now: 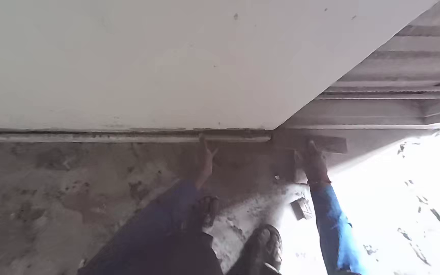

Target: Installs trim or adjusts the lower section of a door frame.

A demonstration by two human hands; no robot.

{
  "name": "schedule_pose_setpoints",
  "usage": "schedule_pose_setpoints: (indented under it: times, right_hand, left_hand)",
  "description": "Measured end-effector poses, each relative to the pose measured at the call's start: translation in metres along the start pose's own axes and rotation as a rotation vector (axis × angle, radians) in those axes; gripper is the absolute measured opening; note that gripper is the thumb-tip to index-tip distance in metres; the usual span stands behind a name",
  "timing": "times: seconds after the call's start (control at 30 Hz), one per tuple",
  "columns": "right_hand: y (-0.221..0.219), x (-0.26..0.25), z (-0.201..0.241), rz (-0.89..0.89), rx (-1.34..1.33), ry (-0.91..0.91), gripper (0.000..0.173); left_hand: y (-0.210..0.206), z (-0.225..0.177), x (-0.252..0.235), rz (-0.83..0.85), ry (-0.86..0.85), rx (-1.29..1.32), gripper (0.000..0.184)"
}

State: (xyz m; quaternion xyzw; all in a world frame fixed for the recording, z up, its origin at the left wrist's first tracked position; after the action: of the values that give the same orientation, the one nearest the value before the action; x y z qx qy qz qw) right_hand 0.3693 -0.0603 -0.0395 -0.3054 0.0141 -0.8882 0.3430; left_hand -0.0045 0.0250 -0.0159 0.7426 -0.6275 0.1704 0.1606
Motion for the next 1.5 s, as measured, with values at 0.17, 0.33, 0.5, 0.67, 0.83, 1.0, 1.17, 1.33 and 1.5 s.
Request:
schedule_pose_setpoints:
  times: [0.17,0.33,0.5,0.67,0.83,1.0,1.17,1.33,1.5]
  right_hand:
    - [-0.011,0.002,-0.004,0.032,-0.098,-0.022,0.039]
    - [0.007,0.000,0.001,-0.066,0.013,-0.003,0.036]
    - [-0.005,0.004,-0.006,0.035,-0.014,0.006,0.040]
    - [-0.013,0.004,-0.006,0.038,-0.128,-0.015,0.038]
    - [-0.002,0.005,0.008,-0.055,-0.024,0.027,0.038]
    - [-0.007,0.004,0.000,0.012,-0.044,0.033,0.039]
    - [-0.001,0.007,-0.005,-0.018,-0.086,-0.009,0.037]
    - [0.059,0.018,0.029,-0.177,0.008,0.039,0.033]
    - [0.157,0.017,0.043,-0.300,0.070,-0.087,0.017]
  left_hand:
    - [-0.003,0.001,-0.002,-0.028,0.016,0.049,0.072]
    - [-0.004,0.003,-0.007,-0.064,0.014,0.129,0.065]
    - [-0.007,0.002,-0.004,-0.110,-0.001,0.051,0.070]
    - [-0.008,-0.002,-0.003,-0.124,0.034,0.113,0.067]
    - [-0.004,0.007,-0.008,-0.185,0.061,0.072,0.072]
    - [-0.006,0.011,-0.009,-0.204,0.047,0.034,0.069]
    - [-0.003,-0.001,-0.004,-0.150,0.039,0.044,0.067]
    - [0.000,0.012,-0.011,-0.058,0.057,0.101,0.069]
    - [0.003,0.002,0.000,0.013,0.099,0.089,0.068]
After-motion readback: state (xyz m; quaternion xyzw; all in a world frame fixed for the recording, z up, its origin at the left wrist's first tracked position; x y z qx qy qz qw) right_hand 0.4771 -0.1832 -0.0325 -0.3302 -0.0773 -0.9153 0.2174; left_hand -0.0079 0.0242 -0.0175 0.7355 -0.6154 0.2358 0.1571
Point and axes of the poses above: each hand's wrist, its own x-axis away from the middle knuckle, its own y-axis out of the back of the hand, z = x × y, the point moved 3 cm from there along -x, towards the middle knuckle, and after that the axes turned 5 degrees about -y, right-handed, at the moved point
